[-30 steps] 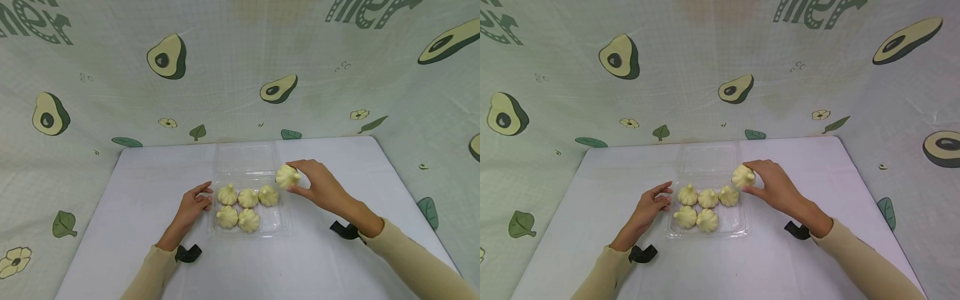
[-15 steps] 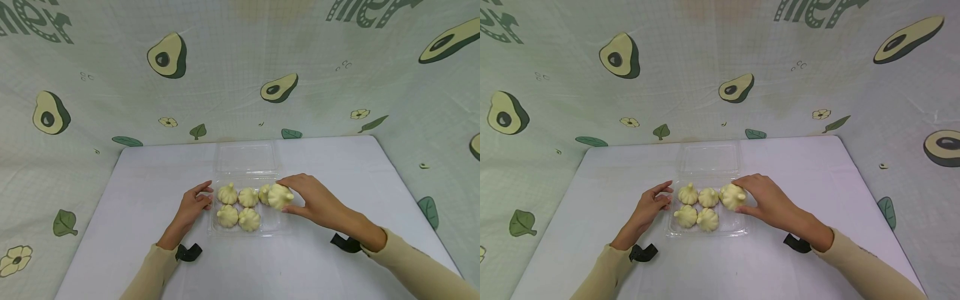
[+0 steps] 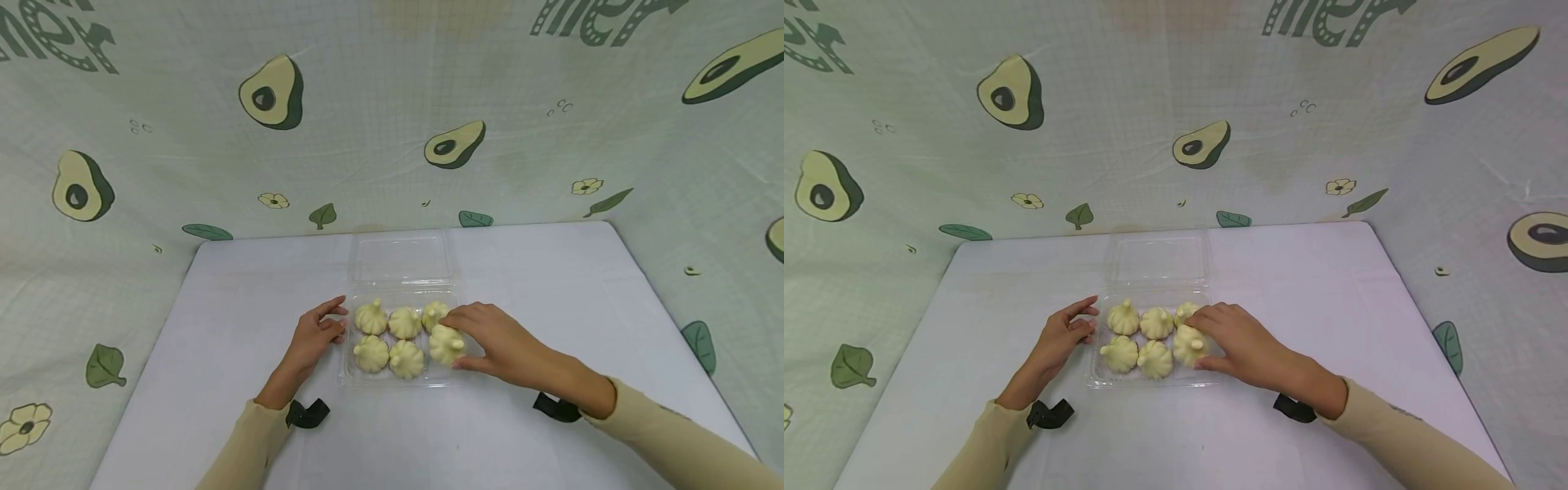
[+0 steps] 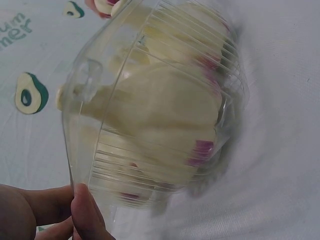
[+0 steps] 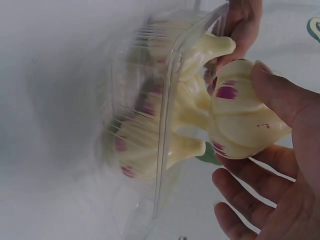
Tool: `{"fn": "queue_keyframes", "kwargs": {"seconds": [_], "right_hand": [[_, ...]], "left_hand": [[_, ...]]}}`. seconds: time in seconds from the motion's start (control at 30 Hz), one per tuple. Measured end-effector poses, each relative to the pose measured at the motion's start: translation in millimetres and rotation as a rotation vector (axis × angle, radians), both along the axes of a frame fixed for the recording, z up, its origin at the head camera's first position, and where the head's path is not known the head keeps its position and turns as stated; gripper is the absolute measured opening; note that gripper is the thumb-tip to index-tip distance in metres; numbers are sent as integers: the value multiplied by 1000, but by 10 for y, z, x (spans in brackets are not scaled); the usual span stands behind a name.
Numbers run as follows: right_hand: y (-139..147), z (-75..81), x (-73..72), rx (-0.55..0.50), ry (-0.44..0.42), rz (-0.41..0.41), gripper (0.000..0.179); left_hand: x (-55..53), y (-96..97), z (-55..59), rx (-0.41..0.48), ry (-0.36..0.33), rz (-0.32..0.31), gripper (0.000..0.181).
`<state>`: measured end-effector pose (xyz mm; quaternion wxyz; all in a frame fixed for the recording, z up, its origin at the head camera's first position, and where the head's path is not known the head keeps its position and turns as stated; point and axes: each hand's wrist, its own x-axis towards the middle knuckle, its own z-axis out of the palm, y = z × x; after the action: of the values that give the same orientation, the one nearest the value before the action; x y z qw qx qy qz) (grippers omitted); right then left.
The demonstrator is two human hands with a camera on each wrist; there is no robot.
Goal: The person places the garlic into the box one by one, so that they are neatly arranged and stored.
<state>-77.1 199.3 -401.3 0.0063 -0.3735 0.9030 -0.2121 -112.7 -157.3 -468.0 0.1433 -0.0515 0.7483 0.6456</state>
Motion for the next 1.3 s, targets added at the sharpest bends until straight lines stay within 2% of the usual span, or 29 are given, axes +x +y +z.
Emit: {"fn": "queue_keyframes", "kwargs": {"seconds": [0.5, 1.3], "right_hand": [[-107, -132, -11, 116, 54, 79, 63], [-174, -227, -64, 203, 101, 99, 61]], "left_hand": [[34, -10, -3, 13, 17, 1, 55], [11, -5, -9, 8, 8, 2, 55]]}}
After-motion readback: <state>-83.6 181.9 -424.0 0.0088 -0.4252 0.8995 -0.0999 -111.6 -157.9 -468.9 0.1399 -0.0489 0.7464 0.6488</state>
